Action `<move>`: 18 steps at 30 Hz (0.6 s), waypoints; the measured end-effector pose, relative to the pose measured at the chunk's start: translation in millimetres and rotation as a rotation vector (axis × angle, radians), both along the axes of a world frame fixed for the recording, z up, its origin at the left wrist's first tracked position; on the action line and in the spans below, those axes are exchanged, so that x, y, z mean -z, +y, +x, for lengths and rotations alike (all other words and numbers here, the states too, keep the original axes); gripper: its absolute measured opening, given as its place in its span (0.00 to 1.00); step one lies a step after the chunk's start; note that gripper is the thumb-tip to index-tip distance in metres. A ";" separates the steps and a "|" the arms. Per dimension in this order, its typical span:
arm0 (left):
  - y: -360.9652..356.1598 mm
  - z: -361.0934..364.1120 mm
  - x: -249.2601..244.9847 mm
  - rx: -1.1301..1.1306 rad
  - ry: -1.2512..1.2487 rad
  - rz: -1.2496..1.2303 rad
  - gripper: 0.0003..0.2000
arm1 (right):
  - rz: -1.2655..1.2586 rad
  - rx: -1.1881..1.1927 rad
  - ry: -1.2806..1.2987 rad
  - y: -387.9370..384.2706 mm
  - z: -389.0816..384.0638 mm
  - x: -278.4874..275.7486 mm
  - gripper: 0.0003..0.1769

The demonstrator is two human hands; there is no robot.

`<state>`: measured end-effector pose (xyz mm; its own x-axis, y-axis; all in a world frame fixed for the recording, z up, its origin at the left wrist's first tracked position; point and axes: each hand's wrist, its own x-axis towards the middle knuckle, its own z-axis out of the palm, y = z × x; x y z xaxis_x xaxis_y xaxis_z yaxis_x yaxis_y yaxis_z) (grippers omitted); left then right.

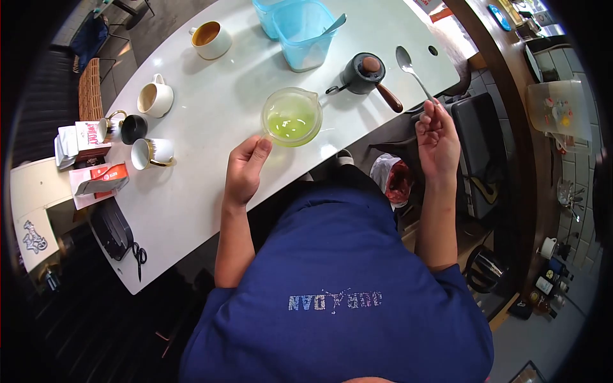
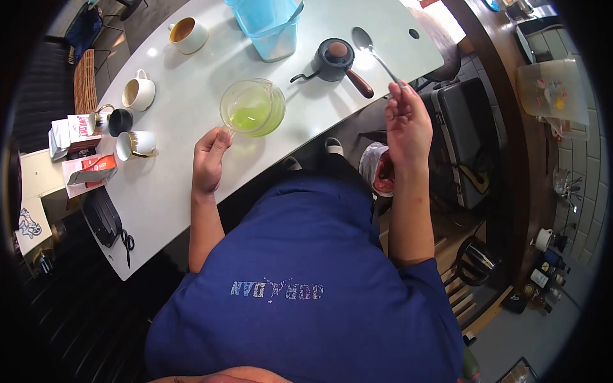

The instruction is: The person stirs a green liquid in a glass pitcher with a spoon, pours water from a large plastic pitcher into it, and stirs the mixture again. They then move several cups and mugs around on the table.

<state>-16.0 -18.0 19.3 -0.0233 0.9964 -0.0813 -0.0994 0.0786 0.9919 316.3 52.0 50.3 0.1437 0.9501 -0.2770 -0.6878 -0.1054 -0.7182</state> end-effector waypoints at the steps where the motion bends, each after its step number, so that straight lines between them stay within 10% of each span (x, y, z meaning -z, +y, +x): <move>1: 0.3 0.9 -1.5 0.021 0.010 0.004 0.18 | -0.023 0.049 -0.061 6.9 10.9 11.9 0.15; 18: 0.8 75.4 -17.7 -0.040 -0.002 0.002 0.15 | -0.126 -0.038 -0.559 76.9 47.4 108.1 0.16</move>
